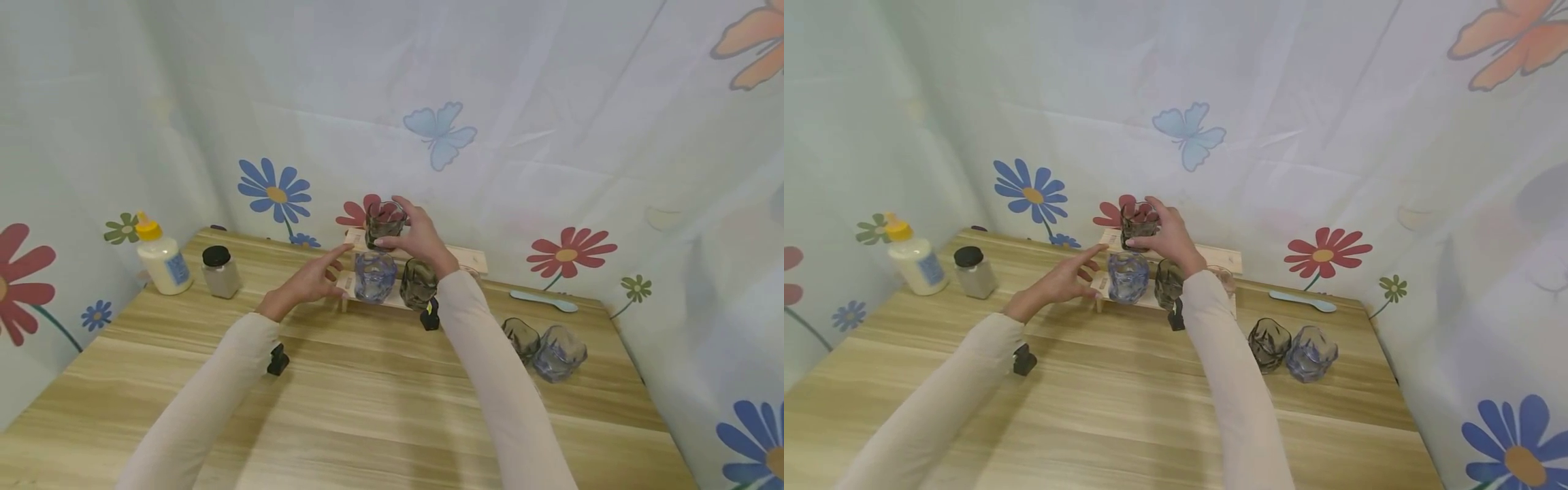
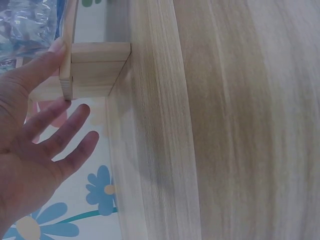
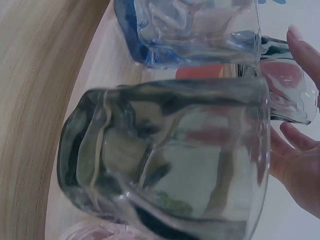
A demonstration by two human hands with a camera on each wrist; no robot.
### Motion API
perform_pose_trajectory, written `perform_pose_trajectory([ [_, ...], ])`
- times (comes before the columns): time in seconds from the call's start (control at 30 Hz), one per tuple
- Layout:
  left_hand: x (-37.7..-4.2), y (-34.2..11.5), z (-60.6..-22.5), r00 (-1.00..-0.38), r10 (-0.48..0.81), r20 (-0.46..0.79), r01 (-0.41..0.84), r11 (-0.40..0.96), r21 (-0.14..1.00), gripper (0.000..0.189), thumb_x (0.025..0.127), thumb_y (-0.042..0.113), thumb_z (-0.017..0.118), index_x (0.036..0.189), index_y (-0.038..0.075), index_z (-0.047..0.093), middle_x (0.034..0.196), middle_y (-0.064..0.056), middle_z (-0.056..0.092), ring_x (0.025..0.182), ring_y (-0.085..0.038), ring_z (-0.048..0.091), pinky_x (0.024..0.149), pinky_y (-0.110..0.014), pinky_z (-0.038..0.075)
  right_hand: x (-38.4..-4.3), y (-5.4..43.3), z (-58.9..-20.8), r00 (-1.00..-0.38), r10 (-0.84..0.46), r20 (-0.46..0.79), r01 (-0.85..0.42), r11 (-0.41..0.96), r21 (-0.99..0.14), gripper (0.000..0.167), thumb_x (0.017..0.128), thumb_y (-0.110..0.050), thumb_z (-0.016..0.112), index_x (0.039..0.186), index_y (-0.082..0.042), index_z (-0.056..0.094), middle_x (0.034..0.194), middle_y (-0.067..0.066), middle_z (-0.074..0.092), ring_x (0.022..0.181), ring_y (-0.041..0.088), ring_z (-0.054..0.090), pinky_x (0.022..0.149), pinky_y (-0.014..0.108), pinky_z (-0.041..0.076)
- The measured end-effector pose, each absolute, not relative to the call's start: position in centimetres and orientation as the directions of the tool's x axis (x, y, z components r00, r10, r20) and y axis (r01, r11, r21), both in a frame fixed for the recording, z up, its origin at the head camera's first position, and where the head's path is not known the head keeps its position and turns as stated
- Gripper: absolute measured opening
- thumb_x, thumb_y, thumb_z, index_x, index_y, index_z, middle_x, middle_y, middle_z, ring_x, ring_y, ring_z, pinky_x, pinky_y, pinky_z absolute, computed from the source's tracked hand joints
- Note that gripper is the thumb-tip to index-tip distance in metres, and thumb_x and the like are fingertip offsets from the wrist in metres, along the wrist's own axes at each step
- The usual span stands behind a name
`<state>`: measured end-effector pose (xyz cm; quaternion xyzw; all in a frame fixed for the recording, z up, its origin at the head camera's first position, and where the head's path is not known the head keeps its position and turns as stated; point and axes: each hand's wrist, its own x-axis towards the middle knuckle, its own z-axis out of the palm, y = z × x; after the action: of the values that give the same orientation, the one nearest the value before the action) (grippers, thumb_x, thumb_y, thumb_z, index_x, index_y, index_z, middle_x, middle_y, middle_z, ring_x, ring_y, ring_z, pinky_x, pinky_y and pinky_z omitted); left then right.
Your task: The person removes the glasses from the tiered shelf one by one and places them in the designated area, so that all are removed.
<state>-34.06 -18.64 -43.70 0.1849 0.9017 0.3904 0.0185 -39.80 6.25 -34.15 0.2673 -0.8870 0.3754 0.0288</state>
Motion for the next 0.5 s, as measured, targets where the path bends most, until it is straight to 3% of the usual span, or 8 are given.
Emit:
perform_pose_trajectory([
  [0.27, -34.0, -18.6, -43.6, -0.931, 0.348, 0.107, 0.314, 0.621, 0.718, 0.100, 0.082, 0.008, 0.082, 0.160, 0.024, 0.021, 0.135, -0.026, 0.055, 0.110, -0.043, 0.065, 0.091, -0.054, 0.054, -40.1, 5.5, -34.2, -0.856, -0.465, 0.224, -0.491, 0.600, -0.631, 0.095, 0.083, -0.029, 0.084, 0.158, -0.015, 0.028, 0.139, 0.022, 0.051, 0.130, 0.035, 0.047, 0.110, 0.052, 0.040],
  [0.5, -34.0, -18.6, -43.5, -0.933, 0.345, 0.100, 0.309, 0.628, 0.714, 0.100, 0.083, 0.009, 0.082, 0.160, 0.024, 0.021, 0.134, -0.026, 0.056, 0.111, -0.043, 0.065, 0.092, -0.054, 0.054, -40.5, 5.0, -34.3, -0.851, -0.470, 0.233, -0.502, 0.600, -0.624, 0.094, 0.082, -0.028, 0.084, 0.157, -0.013, 0.030, 0.139, 0.021, 0.051, 0.130, 0.036, 0.049, 0.111, 0.051, 0.040],
])
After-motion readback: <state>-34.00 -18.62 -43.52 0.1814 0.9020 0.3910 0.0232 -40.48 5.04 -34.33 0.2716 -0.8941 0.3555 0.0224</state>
